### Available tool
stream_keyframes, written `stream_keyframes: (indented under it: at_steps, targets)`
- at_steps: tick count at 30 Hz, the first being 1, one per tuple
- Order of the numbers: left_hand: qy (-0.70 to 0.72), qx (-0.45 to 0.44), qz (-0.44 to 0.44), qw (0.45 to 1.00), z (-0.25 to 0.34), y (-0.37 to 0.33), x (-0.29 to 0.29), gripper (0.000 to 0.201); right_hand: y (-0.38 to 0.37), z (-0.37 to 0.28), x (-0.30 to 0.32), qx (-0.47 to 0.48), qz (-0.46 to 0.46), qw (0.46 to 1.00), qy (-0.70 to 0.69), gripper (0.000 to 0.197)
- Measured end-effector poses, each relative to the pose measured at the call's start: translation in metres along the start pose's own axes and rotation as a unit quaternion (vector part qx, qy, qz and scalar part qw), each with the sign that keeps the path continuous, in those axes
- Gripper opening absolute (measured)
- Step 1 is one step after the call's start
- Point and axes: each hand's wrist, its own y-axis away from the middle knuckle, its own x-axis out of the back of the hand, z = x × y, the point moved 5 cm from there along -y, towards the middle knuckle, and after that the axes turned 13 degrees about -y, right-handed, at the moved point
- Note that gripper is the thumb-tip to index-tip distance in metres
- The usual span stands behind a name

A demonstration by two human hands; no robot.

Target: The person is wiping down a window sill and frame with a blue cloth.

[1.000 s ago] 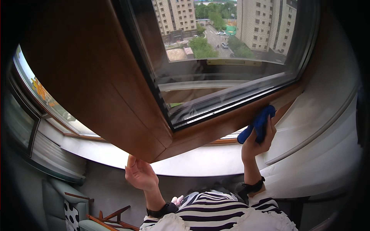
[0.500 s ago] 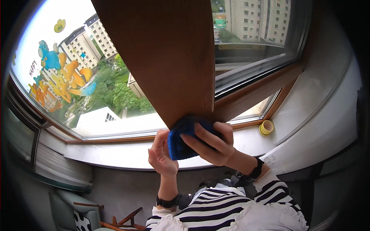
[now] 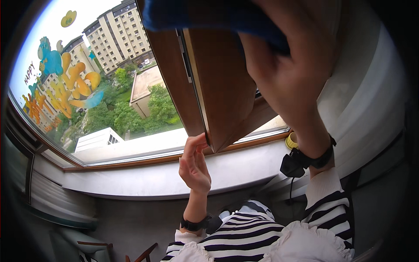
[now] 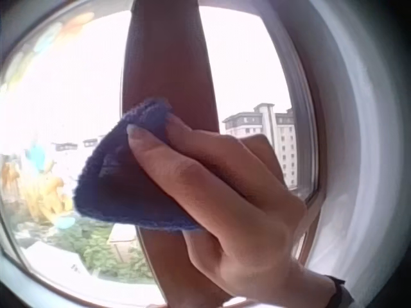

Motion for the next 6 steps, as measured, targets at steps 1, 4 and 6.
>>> stream_keyframes:
  at_steps: [1,4,6]
  targets:
    - [0.001,-0.002,0.012,1.000,0.000,0.000,0.007,0.068,0.021,-0.013,-0.004,-0.021,-0.016,0.999,-0.027,0.023]
    - [-0.004,-0.012,-0.033,0.999,0.002,-0.001,-0.001,0.068,0.098,-0.052,0.004,-0.148,-0.108,0.981,-0.058,0.026]
    - [-0.012,0.040,-0.047,0.998,0.006,-0.002,-0.002,0.071,0.113,-0.061,0.003,-0.159,-0.142,0.971,-0.105,0.027]
